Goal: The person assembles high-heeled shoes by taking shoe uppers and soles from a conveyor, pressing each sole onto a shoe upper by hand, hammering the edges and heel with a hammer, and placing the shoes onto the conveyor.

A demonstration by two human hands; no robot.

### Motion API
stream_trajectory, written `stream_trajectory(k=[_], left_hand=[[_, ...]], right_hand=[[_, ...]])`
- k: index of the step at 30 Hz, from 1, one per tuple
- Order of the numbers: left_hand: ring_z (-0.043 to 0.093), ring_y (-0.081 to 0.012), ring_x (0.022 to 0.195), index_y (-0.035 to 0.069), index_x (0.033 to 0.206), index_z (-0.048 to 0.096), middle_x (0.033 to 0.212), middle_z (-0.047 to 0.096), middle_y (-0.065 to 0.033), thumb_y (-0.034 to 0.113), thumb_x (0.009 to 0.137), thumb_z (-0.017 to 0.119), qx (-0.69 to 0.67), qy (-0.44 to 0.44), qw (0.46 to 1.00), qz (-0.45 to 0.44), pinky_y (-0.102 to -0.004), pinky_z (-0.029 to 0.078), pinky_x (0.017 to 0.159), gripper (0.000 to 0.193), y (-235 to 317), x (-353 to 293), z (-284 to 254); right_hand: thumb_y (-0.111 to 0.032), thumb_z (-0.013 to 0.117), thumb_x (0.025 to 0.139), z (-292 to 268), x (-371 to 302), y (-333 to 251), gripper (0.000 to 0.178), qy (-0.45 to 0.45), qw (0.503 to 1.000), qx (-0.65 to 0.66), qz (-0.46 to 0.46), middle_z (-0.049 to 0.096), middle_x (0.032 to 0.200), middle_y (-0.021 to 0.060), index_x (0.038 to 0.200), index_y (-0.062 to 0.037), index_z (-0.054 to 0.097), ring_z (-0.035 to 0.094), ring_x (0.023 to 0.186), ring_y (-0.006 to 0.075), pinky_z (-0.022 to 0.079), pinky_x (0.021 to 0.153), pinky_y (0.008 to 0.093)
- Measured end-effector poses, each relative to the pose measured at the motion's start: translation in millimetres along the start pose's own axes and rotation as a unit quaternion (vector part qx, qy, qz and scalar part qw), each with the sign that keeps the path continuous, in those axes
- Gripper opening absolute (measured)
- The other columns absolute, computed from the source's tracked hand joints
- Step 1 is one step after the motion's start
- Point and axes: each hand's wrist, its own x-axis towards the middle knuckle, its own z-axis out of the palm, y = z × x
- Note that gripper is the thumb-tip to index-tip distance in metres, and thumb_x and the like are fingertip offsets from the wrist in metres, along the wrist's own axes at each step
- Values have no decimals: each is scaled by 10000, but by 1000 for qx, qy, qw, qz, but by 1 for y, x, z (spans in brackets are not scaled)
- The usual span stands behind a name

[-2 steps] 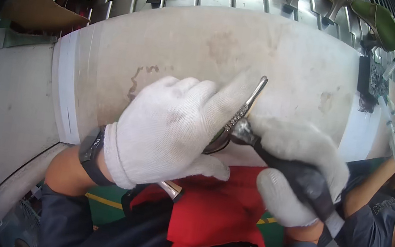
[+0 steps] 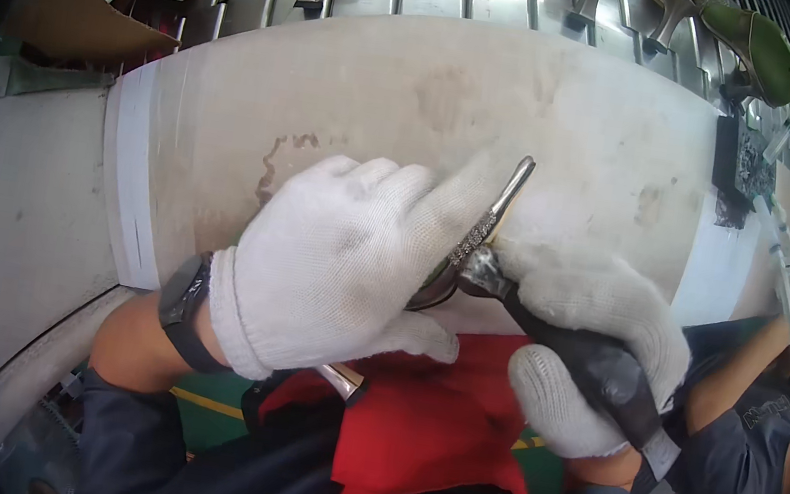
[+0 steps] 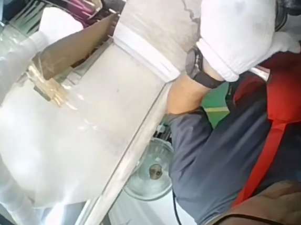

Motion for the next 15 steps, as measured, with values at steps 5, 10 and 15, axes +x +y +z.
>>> stream_trajectory(k=[5, 10, 15], left_hand=[[705, -399, 1031, -26, 1646, 405, 1143, 718, -166, 443, 599, 1009, -29, 6, 1000, 11, -479, 532, 942, 1296, -8, -3, 1], [682, -383, 976, -42, 1615, 437, 1096, 700, -148, 470, 564, 995, -39, 15, 999, 23, -475, 524, 901, 1295, -12, -5, 0], [670, -363, 909, -54, 1607, 442, 1000, 667, -136, 472, 536, 990, -49, 0, 999, 20, -465, 516, 857, 1313, -13, -3, -1]], right_hand=[[-193, 884, 903, 18, -7, 9, 403, 131, 988, 61, 61, 765, 1205, 243, 1180, 26, 691, 765, 1132, 341, 604, 1002, 456], [-253, 893, 908, 13, 4, -11, 458, 148, 972, 35, 177, 751, 1178, 280, 1127, 61, 642, 753, 1150, 376, 588, 1074, 547], [-173, 833, 941, 9, 8, -2, 369, 118, 980, -6, 159, 809, 1169, 169, 1243, 25, 752, 781, 1080, 276, 607, 981, 426]])
